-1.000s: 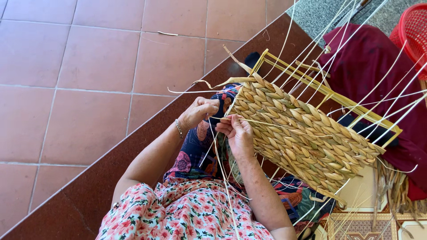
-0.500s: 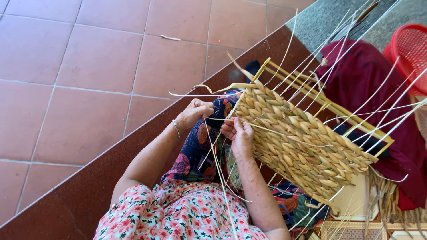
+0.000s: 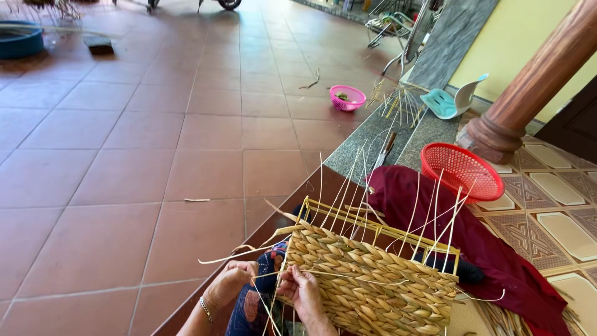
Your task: The person weaves a basket by hand, interlacing thin strips of dried plant material through a rectangular frame. They repeatedly thread, pull, and tighten the strips to build up the woven body of the basket.
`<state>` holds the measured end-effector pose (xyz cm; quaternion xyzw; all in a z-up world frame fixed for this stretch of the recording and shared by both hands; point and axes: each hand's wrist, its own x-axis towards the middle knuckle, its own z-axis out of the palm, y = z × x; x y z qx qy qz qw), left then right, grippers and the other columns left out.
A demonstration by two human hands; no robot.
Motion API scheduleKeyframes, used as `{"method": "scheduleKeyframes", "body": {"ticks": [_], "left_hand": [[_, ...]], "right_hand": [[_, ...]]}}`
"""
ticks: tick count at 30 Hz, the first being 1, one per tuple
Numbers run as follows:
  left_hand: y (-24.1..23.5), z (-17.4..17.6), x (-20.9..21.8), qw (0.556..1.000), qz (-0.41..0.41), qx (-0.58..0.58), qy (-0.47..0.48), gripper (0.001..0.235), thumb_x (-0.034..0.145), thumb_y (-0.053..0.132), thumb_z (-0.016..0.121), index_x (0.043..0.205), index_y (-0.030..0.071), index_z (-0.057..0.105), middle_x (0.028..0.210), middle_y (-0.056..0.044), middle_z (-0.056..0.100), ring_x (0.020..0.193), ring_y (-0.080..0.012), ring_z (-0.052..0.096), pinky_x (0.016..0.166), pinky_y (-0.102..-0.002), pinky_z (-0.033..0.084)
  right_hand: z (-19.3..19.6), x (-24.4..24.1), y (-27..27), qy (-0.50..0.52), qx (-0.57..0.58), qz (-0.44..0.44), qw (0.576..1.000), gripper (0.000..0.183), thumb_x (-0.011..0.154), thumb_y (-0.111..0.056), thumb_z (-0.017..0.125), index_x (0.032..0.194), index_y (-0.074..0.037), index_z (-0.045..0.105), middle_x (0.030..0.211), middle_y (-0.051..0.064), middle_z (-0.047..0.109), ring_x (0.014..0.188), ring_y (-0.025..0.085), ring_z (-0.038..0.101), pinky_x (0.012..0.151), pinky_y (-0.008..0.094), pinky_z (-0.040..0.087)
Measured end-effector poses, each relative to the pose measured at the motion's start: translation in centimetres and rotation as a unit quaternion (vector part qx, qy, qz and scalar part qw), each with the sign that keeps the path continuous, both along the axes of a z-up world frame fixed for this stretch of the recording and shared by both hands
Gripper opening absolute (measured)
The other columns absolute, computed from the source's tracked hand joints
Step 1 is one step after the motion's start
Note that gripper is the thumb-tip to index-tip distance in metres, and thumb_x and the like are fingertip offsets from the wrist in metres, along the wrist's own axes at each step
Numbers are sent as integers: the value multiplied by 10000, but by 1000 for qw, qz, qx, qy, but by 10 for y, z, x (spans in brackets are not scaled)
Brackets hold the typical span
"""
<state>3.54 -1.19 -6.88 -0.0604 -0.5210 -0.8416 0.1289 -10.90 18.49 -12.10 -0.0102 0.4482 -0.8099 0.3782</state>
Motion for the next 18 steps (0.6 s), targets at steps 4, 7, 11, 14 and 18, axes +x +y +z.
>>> {"method": "scheduleKeyframes", "body": {"ticks": [4,7,11,14,18], "left_hand": [[4,11,5,1000,-5,15,10,193,846,155,618,708,21,635,728,-26,592,727,-119,540,710,-275,434],[6,9,9,998,1,68,-6,188,863,140,637,748,-6,668,777,-42,613,781,-136,558,754,-288,447],[-1,-4,6,995,-1,16,-97,178,910,168,701,863,-2,724,845,-25,629,864,-125,570,835,-284,453],[1,-13,3,993,-2,-95,-71,184,930,199,731,914,17,749,943,-21,634,970,-119,607,919,-298,471],[4,-18,1,883,179,-432,36,129,848,192,809,905,78,792,1032,-42,647,985,-173,621,834,-327,445]], "right_hand": [[16,4,3,-27,4,12,1000,262,1011,-244,570,1008,7,647,839,142,737,641,209,714,611,413,654],[52,15,9,-3,-39,30,999,399,969,-365,518,980,16,635,834,167,734,635,225,716,613,432,666],[85,41,18,154,-81,70,982,468,957,-427,504,1008,14,653,884,155,751,644,199,726,611,373,662],[70,48,5,299,-14,88,950,237,976,-184,690,1084,23,646,985,157,760,731,158,704,690,317,624],[53,43,-3,289,77,62,952,206,977,-141,699,1023,57,669,896,145,765,684,144,696,648,272,596]]}}
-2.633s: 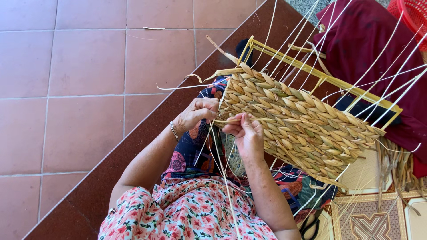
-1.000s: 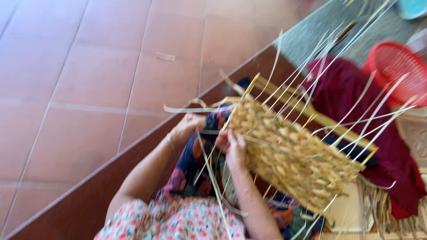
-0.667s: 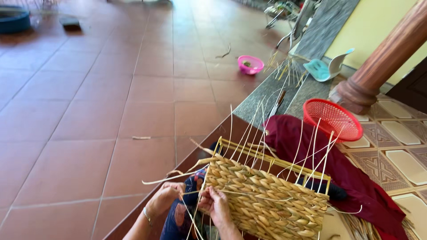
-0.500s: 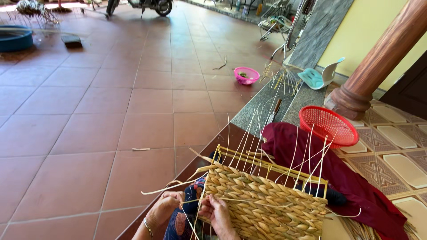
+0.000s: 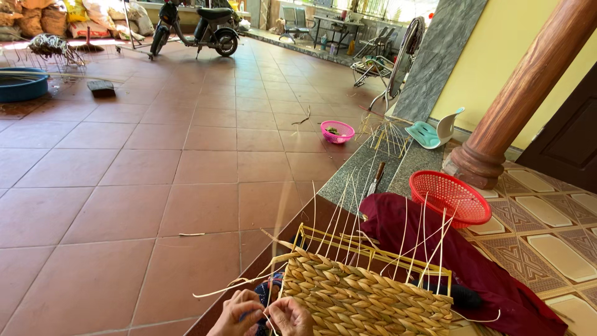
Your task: The person weaves a basket by hand, interlacing thin strips of dried plant material through a rectangular frame. They repeatedly thread, pull, and tighten the strips to build up the woven body of the basket.
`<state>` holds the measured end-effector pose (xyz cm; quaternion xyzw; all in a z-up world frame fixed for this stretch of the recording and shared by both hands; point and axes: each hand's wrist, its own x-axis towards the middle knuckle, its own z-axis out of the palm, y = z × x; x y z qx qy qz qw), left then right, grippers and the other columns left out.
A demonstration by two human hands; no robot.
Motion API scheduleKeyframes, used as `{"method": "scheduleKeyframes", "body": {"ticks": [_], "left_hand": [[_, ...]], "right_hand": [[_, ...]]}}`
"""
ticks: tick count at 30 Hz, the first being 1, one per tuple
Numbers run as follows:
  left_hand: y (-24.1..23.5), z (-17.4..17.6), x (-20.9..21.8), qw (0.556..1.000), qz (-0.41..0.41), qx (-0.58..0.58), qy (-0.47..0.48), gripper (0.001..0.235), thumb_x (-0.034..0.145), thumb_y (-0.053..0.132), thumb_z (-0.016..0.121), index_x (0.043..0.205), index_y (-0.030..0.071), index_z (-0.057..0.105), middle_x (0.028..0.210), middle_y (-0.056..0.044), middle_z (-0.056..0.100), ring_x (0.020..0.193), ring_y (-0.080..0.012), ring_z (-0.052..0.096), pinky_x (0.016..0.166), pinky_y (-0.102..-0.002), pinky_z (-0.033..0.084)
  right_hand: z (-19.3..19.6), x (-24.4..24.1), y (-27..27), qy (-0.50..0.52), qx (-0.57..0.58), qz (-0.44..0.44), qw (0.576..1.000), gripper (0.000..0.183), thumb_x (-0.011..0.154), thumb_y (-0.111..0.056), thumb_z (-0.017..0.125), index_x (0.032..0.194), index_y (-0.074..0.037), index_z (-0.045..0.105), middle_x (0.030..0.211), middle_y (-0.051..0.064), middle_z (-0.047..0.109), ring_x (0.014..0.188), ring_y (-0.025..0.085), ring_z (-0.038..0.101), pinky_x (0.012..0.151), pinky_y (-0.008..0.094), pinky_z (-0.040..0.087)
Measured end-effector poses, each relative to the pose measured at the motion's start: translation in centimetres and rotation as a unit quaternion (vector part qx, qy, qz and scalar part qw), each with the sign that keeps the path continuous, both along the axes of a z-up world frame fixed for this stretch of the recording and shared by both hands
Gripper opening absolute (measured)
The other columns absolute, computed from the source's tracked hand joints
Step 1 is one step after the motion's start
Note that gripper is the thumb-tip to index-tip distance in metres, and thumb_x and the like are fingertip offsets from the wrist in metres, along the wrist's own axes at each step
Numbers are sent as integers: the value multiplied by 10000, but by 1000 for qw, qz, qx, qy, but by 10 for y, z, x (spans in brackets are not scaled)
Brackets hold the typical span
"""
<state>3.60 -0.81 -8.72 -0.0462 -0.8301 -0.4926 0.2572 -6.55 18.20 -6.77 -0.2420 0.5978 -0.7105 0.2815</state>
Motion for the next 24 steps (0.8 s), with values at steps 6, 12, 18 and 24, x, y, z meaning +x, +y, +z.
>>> {"method": "scheduleKeyframes", "body": {"ticks": [6,12,18,24], "left_hand": [[-9,-31,-4,1000,-18,-3,-13,81,890,131,797,904,58,764,965,-66,671,842,-184,739,745,-269,576],[-17,-33,-7,994,-86,39,-51,133,873,154,775,964,59,754,1013,-52,666,854,-151,715,761,-268,571],[-8,-22,2,995,-67,76,13,212,849,165,846,773,33,698,866,-44,679,832,-146,713,734,-272,559],[14,-20,-2,943,-16,309,-120,264,814,107,882,883,20,642,741,-48,671,708,-108,650,661,-259,491]], "right_hand": [[6,-9,-2,-26,47,68,996,177,957,-145,686,1116,-72,658,833,58,741,711,98,698,688,224,579],[-10,-19,-7,48,40,96,993,172,1014,-180,666,994,-13,698,792,48,752,682,76,691,657,217,565],[-23,-34,-19,-12,148,47,988,226,998,-200,722,884,-5,716,709,83,723,585,89,640,569,221,529],[-20,-35,-23,-85,121,32,988,226,972,-176,654,822,-8,655,717,103,769,602,143,709,602,264,594]]}}
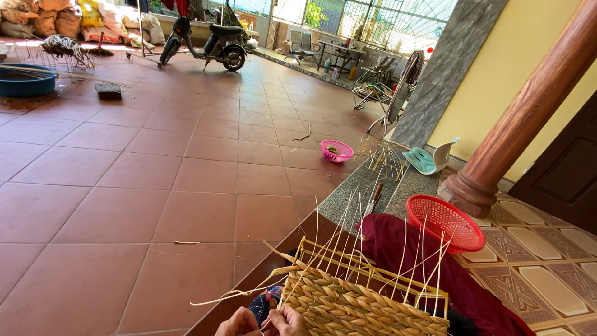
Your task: The person weaves a basket by hand, interlacing thin strips of dried plant material through a rectangular frame. They repeatedly thread, pull, and tighten the strips to build up the woven body of the basket.
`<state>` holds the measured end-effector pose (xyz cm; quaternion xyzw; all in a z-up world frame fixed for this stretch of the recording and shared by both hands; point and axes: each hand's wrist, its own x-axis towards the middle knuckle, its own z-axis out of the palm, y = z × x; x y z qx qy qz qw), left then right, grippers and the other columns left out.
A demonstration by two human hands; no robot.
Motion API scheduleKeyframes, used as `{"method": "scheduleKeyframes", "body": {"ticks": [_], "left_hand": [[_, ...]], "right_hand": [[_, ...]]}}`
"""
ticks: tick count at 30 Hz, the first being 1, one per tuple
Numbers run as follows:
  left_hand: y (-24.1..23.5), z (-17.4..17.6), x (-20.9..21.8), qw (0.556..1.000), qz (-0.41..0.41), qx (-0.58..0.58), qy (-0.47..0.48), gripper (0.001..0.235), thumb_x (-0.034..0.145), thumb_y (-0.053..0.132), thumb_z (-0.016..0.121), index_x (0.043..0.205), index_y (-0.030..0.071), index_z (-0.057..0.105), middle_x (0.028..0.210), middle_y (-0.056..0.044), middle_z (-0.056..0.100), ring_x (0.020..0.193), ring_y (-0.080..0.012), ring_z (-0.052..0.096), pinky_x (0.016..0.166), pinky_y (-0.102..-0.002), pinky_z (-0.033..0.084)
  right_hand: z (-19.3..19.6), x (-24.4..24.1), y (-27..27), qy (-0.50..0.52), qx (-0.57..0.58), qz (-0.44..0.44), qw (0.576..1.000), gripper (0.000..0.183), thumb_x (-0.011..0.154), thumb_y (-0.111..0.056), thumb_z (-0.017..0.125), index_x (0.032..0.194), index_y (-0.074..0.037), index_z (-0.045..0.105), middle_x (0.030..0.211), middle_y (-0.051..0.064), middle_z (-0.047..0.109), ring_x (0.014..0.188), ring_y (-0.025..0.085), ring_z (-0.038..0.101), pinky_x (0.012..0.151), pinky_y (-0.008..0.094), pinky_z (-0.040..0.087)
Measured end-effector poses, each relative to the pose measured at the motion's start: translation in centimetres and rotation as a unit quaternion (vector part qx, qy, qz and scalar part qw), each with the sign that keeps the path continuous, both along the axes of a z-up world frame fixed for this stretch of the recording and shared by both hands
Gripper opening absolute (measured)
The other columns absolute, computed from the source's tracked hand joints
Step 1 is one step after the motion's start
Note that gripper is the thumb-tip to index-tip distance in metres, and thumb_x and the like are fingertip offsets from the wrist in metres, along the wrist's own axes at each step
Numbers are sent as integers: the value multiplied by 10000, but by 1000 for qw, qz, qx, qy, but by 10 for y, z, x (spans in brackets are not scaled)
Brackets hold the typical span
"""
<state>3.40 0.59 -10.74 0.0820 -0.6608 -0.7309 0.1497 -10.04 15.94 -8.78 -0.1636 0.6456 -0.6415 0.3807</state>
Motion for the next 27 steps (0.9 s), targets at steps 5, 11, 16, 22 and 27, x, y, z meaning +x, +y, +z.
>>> {"method": "scheduleKeyframes", "body": {"ticks": [5,11,16,22,27], "left_hand": [[3,1,-5,998,-1,57,32,326,816,129,869,973,26,602,835,-77,643,779,-149,615,701,-300,457],[1,-4,-11,1000,-6,10,8,487,757,151,877,1116,66,560,1024,-91,557,949,-202,528,793,-378,391],[-5,-11,-17,999,-6,-34,-3,642,707,168,884,1234,99,524,1182,-103,485,1091,-247,455,870,-444,337],[-49,1,-14,987,18,-148,-65,838,648,189,893,1377,139,481,1371,-117,399,1262,-300,367,963,-523,271],[-53,24,33,853,79,-451,-250,1006,599,207,901,1495,172,446,1529,-129,327,1404,-344,294,1040,-588,216]], "right_hand": [[17,8,-6,98,-10,42,994,244,990,-158,703,808,0,661,728,101,782,609,105,685,603,221,559],[43,19,-8,65,37,56,996,228,995,-160,726,814,-26,690,713,49,741,599,78,646,592,207,535],[61,32,-5,117,83,28,989,196,971,-152,713,818,-37,672,694,53,749,574,86,667,568,221,559],[71,-3,21,147,71,24,986,90,984,-124,686,939,-46,677,703,65,739,573,105,678,540,238,566],[23,26,14,203,31,53,977,69,995,-101,663,1041,-53,681,711,76,730,572,121,687,518,252,572]]}}
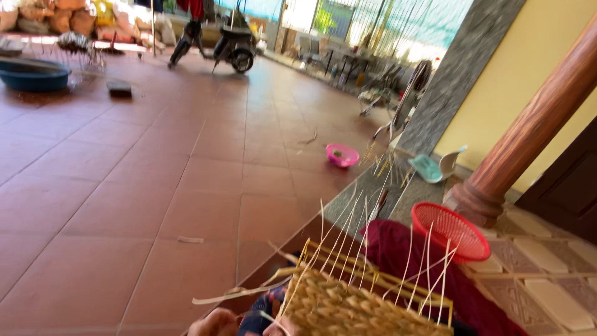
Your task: The person weaves a basket by hand, interlacing thin strips of dried plant material through a rectangular frame. They repeatedly thread, pull, and tighten the strips to build up the woven body of the basket.
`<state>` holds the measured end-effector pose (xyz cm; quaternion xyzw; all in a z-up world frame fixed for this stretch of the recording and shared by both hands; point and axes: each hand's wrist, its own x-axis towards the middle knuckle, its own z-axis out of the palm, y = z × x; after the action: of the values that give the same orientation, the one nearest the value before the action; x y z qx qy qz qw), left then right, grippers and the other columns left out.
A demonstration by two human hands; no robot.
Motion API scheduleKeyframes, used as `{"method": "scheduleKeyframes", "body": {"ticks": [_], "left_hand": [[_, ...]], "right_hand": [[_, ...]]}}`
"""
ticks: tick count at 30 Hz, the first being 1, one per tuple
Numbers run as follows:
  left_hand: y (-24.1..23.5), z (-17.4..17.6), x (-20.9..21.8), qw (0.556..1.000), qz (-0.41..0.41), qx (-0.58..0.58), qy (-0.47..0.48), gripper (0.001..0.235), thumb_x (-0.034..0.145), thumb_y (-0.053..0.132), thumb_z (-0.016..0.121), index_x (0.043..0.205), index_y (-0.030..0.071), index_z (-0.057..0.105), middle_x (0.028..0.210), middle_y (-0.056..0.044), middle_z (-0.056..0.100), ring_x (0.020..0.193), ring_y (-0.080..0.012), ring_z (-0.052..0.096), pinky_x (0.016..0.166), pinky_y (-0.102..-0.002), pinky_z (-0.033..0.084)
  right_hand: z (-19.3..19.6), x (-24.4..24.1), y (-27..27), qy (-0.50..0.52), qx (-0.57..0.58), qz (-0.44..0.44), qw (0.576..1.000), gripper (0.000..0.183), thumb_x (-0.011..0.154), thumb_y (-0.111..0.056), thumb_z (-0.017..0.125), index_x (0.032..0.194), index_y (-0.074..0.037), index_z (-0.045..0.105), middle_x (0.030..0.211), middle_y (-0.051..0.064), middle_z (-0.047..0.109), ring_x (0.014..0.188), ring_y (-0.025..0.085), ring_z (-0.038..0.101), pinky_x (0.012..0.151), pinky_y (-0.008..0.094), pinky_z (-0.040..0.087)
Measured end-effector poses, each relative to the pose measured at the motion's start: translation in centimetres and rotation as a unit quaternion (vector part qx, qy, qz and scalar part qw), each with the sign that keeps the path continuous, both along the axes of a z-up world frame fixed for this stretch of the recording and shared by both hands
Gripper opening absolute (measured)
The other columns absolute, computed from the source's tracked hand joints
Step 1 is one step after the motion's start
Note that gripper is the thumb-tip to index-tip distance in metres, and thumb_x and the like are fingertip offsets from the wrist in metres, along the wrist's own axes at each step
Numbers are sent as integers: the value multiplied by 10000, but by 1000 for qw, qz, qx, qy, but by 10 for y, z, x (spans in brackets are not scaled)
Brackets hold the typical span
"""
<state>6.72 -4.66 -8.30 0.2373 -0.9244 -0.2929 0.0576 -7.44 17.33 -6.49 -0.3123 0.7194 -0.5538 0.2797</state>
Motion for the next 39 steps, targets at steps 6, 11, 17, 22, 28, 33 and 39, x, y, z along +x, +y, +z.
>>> {"method": "scheduleKeyframes", "body": {"ticks": [6,11,17,22,28,33,39], "left_hand": [[54,152,108,946,-183,94,249,1086,694,264,858,1597,54,291,1635,-214,314,1517,-433,239,1175,-646,189],[97,178,103,744,-423,468,222,787,1031,501,605,1630,94,297,1449,-146,634,1340,-315,659,1149,-461,511],[106,134,77,773,-411,410,254,236,1138,214,554,1036,76,717,1013,-95,786,958,-181,773,812,-344,647],[64,88,-5,832,-48,501,233,230,1045,183,552,1105,-8,665,731,-75,695,601,-130,659,557,-267,555],[3,38,-77,693,20,656,299,196,1082,159,529,1126,15,654,899,-82,714,683,-114,626,634,-246,535],[-15,13,-86,654,29,686,316,196,1087,123,551,1178,-4,668,886,-61,689,698,-101,622,640,-243,534],[-15,7,-75,643,59,701,304,218,1027,53,607,1217,-30,674,899,-73,713,730,-110,663,670,-253,574]], "right_hand": [[45,19,64,-5,-38,15,999,247,988,-94,634,1234,-71,654,809,98,742,643,139,726,511,262,621],[77,-5,97,69,-9,-49,996,257,1002,-141,617,1235,-60,687,755,65,759,539,93,648,454,211,556],[73,-31,132,55,19,-93,994,257,987,-129,619,1219,-57,703,789,60,756,590,86,674,511,209,587],[60,-43,152,61,37,-105,992,239,979,-111,649,1197,-47,721,876,78,758,675,90,700,592,213,608],[47,-39,165,47,69,-136,987,248,970,-58,679,1211,-21,725,884,95,759,684,123,703,610,244,595],[48,-37,174,76,89,-137,984,349,942,-61,693,1289,-34,669,853,96,764,671,117,700,599,239,583],[60,-21,165,134,157,-111,972,305,920,-75,717,1224,-102,724,846,77,783,665,109,724,592,244,600]]}}
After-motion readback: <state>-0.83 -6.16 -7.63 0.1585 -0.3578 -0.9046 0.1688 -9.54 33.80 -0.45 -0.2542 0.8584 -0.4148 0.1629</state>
